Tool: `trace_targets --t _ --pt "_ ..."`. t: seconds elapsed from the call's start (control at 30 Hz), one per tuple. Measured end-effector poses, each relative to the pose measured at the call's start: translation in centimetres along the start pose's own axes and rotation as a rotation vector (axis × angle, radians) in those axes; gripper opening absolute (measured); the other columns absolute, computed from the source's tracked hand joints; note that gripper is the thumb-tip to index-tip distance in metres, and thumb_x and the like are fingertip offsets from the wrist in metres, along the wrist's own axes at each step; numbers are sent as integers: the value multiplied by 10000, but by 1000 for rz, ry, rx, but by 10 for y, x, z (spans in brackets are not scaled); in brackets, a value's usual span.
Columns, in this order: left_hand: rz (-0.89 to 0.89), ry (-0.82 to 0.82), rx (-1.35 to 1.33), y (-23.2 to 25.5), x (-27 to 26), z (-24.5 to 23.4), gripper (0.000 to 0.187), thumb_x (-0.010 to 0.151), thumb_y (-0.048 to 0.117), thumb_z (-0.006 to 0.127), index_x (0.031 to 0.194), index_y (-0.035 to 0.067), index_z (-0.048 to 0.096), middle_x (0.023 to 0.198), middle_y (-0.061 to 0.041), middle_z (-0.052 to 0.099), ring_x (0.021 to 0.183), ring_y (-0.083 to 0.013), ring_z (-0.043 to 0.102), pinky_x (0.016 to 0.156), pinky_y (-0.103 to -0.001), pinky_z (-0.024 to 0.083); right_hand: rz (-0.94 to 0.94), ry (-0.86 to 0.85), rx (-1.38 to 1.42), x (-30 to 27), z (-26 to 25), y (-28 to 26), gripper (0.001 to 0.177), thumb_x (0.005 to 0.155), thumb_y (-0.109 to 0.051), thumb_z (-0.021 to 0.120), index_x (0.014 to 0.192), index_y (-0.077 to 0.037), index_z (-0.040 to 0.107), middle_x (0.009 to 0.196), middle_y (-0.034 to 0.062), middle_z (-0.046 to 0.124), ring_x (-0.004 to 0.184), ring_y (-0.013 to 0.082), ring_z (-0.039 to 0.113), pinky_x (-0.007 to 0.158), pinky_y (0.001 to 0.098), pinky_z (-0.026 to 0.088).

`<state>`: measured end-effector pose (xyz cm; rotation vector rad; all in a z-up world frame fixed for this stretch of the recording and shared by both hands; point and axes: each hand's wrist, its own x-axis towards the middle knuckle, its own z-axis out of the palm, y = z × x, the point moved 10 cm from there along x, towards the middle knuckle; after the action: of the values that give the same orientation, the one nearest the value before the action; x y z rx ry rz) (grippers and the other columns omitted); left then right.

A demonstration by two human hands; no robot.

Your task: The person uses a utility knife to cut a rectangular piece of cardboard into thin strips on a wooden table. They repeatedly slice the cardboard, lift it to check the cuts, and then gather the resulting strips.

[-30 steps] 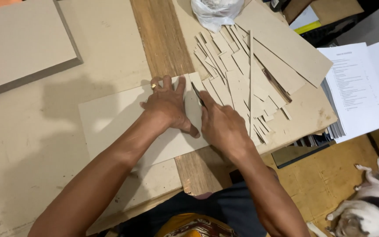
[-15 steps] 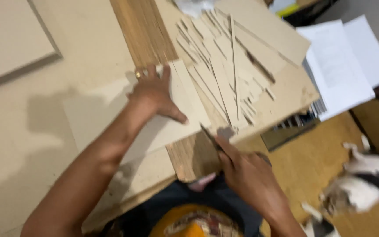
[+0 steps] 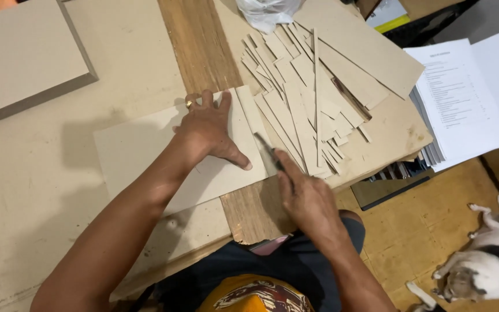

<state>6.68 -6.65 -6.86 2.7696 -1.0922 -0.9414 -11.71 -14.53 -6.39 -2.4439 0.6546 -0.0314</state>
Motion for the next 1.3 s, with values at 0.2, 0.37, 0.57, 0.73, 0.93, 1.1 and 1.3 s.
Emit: trace_targets --t 0.2,0.37,0.57,0.73,0.93,1.1,1.3 --pt "13 8 -12 -5 9 8 1516 441 622 995 1593 -24 252 1387 -316 343 1345 -665 235 890 -636 558 -20 212 62 -10 -20 14 437 969 -190 613 1402 -201 671 1046 249 754 939 425 733 706 517 598" --pt "11 7 -20 -4 5 5 1518 436 614 1002 1595 -18 253 1396 -316 342 1354 -668 230 914 -636 550 -14 198 54 -7 -9 20 452 1001 -265 563 1446 -212 621 1061 264 747 940 456 723 721 574 588" --pt "50 53 -10 -18 21 12 1443 492 590 1002 1591 -11 284 1386 -318 361 1349 -667 261 917 -663 528 47 279 44 -17 -7 38 453 1029 -384 520 1419 -183 633 1015 284 744 893 500 710 676 599 568" --pt "120 189 -65 -50 18 26 1222 549 501 995 1512 -18 449 1327 -302 450 1312 -623 388 944 -690 508 19 462 -399 -9 -21 58 444 1104 -371 453 1479 -191 608 877 213 651 747 469 670 604 608 545" --pt "71 403 -263 -108 -58 24 885 727 342 906 1470 37 535 1361 -257 480 1308 -525 460 1029 -558 510 -370 739 -551 24 -18 61 329 1011 -277 679 1301 -150 766 846 173 595 703 416 635 556 531 513" --pt "-73 846 -400 -195 -135 69 928 801 472 834 1495 -50 506 1327 -332 520 1313 -488 503 1141 -539 329 -523 592 -201 15 9 18 389 937 -41 620 1308 -25 738 937 208 650 883 435 629 788 486 508" --pt "-189 732 -1086 -189 -169 99 755 916 240 735 1528 -29 384 1406 -364 486 1361 -492 474 1118 -572 430 -339 340 81 26 42 -8 411 946 -116 694 1355 -83 706 1057 180 725 1036 375 683 925 479 522"
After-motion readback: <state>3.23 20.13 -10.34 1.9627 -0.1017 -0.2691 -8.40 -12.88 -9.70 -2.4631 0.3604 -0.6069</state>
